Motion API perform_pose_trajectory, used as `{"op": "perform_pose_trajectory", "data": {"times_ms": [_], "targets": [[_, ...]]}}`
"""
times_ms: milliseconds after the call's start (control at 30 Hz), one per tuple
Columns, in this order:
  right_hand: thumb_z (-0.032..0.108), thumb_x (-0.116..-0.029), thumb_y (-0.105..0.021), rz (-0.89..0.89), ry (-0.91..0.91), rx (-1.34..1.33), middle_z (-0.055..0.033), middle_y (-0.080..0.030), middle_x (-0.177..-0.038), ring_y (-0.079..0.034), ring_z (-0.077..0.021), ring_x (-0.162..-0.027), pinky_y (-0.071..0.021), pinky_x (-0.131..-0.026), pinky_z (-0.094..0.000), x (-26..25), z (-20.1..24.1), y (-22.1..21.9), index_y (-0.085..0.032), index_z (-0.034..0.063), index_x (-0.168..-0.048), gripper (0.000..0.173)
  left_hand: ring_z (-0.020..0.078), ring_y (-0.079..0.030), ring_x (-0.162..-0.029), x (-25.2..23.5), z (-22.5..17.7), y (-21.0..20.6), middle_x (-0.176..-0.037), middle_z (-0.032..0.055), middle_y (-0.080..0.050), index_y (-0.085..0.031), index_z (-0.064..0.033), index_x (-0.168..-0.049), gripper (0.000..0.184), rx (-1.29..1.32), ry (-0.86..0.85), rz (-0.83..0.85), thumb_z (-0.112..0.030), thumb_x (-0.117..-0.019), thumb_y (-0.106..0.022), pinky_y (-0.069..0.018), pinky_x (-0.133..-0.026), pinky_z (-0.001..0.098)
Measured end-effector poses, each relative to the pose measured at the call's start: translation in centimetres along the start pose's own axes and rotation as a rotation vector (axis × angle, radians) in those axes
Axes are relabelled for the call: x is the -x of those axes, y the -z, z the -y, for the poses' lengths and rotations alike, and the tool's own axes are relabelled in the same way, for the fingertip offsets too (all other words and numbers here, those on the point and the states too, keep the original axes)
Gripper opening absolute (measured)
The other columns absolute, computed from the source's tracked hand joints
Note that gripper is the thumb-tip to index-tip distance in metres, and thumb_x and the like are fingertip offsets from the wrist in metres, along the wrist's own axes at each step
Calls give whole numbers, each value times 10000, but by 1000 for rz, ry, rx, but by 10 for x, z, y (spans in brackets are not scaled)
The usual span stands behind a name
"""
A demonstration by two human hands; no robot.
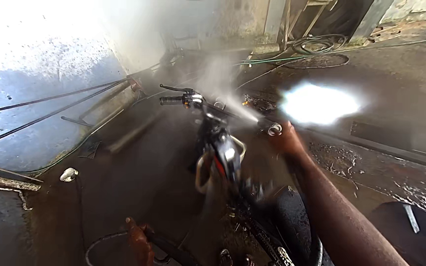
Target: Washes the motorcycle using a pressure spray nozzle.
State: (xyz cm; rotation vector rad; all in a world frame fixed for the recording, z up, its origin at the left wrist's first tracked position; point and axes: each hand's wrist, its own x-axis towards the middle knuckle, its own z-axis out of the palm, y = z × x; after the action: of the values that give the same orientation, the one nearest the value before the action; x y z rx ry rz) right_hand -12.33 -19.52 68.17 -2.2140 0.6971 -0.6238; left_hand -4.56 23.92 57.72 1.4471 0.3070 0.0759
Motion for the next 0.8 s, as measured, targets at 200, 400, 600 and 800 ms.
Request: {"op": "perform_pose_trajectory", "data": {"times_ms": [200,400,600,800], "targets": [[130,-862,-743,26,330,-136,-185,-723,-1080,-705,-309,-994,-546,-896,-580,-31,26,4,-694,18,-1205,364,52,-388,-311,15,-18,-13,-383,-43,-397,-331,-180,-516,681,40,-89,19,-365,-1122,-80,-372,-362,192],[208,-833,-756,157,446,-166,-163,-719,-1156,-694,-303,-1070,-538,-942,-569,-29,97,9,-666,64,-1307,503,50,-408,-324,32,-27,-11,-392,-42,-418,-328,-186,-496,717,53,-133,35,-400,-1103,-12,-381,-373,186],[171,-860,-747,271,429,-188,-189,-710,-1048,-693,-346,-964,-540,-819,-606,3,116,-6,-678,38,-1244,412,27,-454,-383,49,-22,5,-425,-56,-458,-355,-182,-474,767,-69,-135,104,-416,-1087,43,-403,-423,171],[225,-894,-759,358,283,10,-202,-693,-1048,-679,-384,-999,-522,-814,-628,15,141,0,-674,55,-1183,346,11,-485,-387,46,-13,26,-426,-58,-487,-350,-197,-465,776,22,-86,110,-439,-1067,78,-422,-420,161]]}}
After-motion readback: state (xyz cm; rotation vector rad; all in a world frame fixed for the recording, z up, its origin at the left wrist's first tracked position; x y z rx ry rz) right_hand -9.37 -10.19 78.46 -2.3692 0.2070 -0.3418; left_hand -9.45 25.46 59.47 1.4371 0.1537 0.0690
